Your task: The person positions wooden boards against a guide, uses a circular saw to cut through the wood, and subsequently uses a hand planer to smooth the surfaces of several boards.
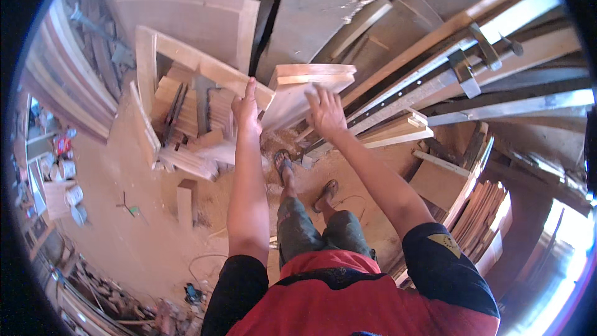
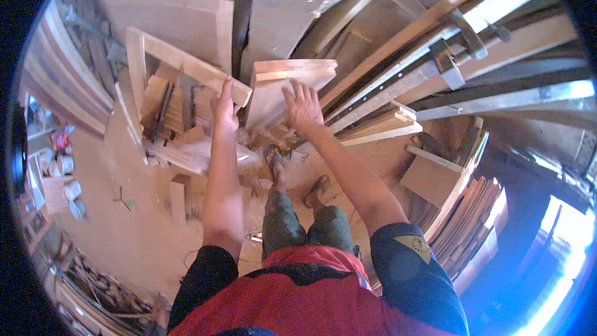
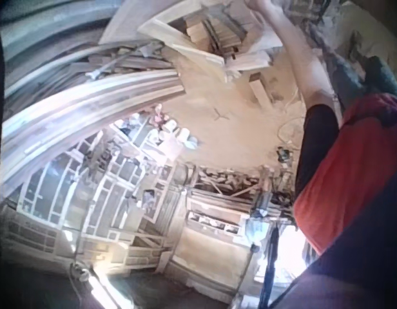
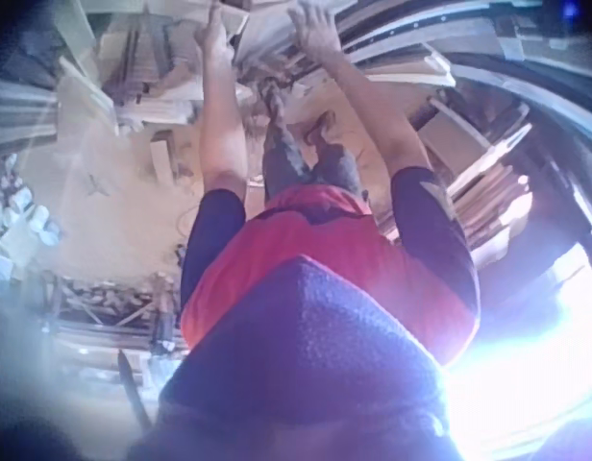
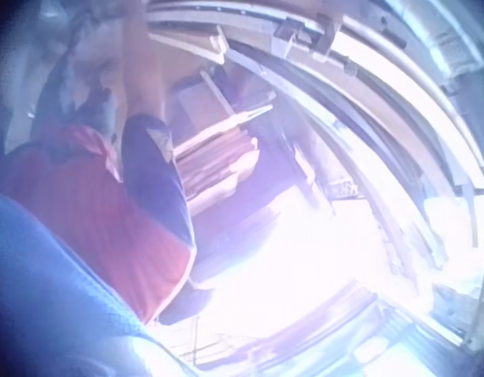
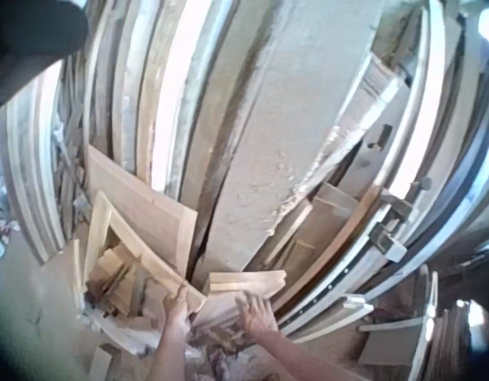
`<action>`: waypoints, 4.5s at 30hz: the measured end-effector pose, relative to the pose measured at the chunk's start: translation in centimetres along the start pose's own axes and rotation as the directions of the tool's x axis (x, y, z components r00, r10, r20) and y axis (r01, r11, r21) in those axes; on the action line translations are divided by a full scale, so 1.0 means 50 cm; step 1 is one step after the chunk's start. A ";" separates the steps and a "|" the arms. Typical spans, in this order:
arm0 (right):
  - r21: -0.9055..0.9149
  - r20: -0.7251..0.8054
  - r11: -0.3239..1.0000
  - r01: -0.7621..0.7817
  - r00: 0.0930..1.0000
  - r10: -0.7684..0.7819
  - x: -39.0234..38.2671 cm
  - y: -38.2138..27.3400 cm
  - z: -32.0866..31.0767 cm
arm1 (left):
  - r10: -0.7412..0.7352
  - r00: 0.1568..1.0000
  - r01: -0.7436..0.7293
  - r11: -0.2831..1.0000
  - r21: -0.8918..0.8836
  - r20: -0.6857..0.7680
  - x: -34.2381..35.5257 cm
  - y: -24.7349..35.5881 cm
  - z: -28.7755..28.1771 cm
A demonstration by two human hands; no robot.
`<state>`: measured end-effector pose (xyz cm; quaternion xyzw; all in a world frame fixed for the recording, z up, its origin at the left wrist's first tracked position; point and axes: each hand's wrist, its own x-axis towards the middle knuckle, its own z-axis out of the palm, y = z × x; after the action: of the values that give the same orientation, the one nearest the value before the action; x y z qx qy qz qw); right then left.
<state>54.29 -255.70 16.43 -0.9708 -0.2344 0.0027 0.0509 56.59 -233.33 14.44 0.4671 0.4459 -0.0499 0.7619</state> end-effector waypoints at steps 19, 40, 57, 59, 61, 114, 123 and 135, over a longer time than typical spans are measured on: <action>0.220 0.624 0.485 -0.846 0.504 0.597 -0.884 0.251 -0.016 | -0.161 0.986 0.027 0.385 0.923 0.039 -0.038 -0.374 -0.447; 0.255 -0.094 0.902 -0.349 0.919 0.382 -0.203 0.768 -0.290 | -0.088 0.995 0.006 0.555 0.832 0.051 -0.732 -0.484 -0.291; 0.532 -0.250 0.817 -0.224 0.880 0.404 -0.455 0.498 -0.355 | -0.133 0.974 -0.126 0.353 0.927 0.183 -0.680 -0.447 -0.118; 0.481 -0.254 0.847 -0.227 0.889 0.382 -0.456 0.474 -0.364 | -0.102 0.976 -0.147 0.346 0.926 0.193 -0.679 -0.439 -0.104; 0.548 -0.237 0.800 -0.246 0.871 0.430 -0.441 0.463 -0.362 | -0.091 0.965 -0.211 0.301 0.930 0.248 -0.680 -0.424 -0.094; 0.444 0.420 -0.276 -0.853 -0.074 0.905 -1.530 -0.084 0.022 | -0.573 0.652 -0.559 0.079 0.825 0.496 -0.472 -0.549 -0.273; 0.475 0.524 -0.068 -0.877 0.220 0.823 -1.425 0.117 -0.012 | -0.115 0.415 -0.909 -0.096 0.405 0.903 -0.610 -0.583 0.309; 0.435 0.472 -0.146 -0.889 0.087 0.877 -1.624 0.414 -0.102 | -0.066 0.638 -0.699 -0.467 0.541 0.767 -0.502 -0.795 0.820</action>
<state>-8.42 -311.52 17.94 -0.7754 0.5032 0.1243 0.3607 47.94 -295.09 12.93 0.9516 -0.1855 -0.2206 0.1070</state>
